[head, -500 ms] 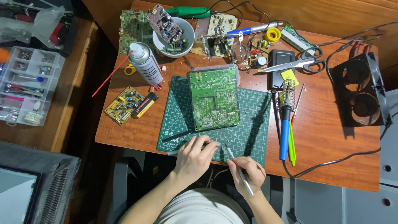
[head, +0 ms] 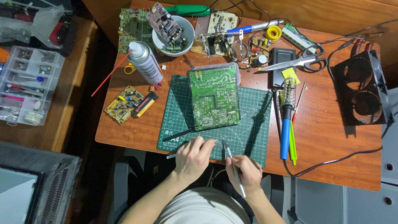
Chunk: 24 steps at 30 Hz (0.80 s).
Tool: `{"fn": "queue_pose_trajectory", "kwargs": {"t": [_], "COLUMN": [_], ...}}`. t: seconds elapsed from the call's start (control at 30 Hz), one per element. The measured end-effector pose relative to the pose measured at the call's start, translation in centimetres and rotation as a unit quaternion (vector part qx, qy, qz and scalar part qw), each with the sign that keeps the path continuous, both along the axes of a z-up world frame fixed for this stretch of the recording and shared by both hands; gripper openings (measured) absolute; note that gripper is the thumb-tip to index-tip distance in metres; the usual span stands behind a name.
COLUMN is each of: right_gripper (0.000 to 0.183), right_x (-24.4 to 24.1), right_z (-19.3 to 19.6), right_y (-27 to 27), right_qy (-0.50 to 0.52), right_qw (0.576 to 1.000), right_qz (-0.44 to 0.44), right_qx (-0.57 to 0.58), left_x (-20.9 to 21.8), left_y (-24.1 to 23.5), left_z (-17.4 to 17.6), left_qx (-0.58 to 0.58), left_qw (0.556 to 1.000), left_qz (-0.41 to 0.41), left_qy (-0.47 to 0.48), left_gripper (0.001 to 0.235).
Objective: Repairing a circuit board by desoldering components using a soldering iron and a desoldering pump on a workbench.
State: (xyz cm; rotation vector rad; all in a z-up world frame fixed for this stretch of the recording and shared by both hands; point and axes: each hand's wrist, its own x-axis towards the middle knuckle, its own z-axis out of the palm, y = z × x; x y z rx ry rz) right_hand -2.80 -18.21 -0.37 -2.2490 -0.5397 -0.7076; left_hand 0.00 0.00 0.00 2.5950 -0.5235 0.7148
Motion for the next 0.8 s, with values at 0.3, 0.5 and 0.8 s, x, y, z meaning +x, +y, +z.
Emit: {"fn": "queue_pose_trajectory", "kwargs": {"t": [0.3,0.5,0.8], "right_gripper": [0.021,0.024,0.026], "right_x": [0.5,0.8,1.0], "right_z": [-0.4,-0.4,-0.4], "right_y": [1.1,1.2,1.2], "right_qy": [0.015,0.002,0.005], "right_qw": [0.996,0.995,0.995], "right_qz": [0.078,0.09,0.094], "right_qx": [0.039,0.032,0.045], "left_x": [0.1,0.3,0.7], "left_y": [-0.4,-0.8,-0.9], "left_z": [0.0,0.3,0.0], "left_qx": [-0.02,-0.019,-0.046], "left_qw": [1.0,1.0,0.999], "left_qz": [0.002,0.004,0.002], "left_qy": [-0.002,-0.016,-0.018], "left_gripper": [0.005,0.017,0.029]}}
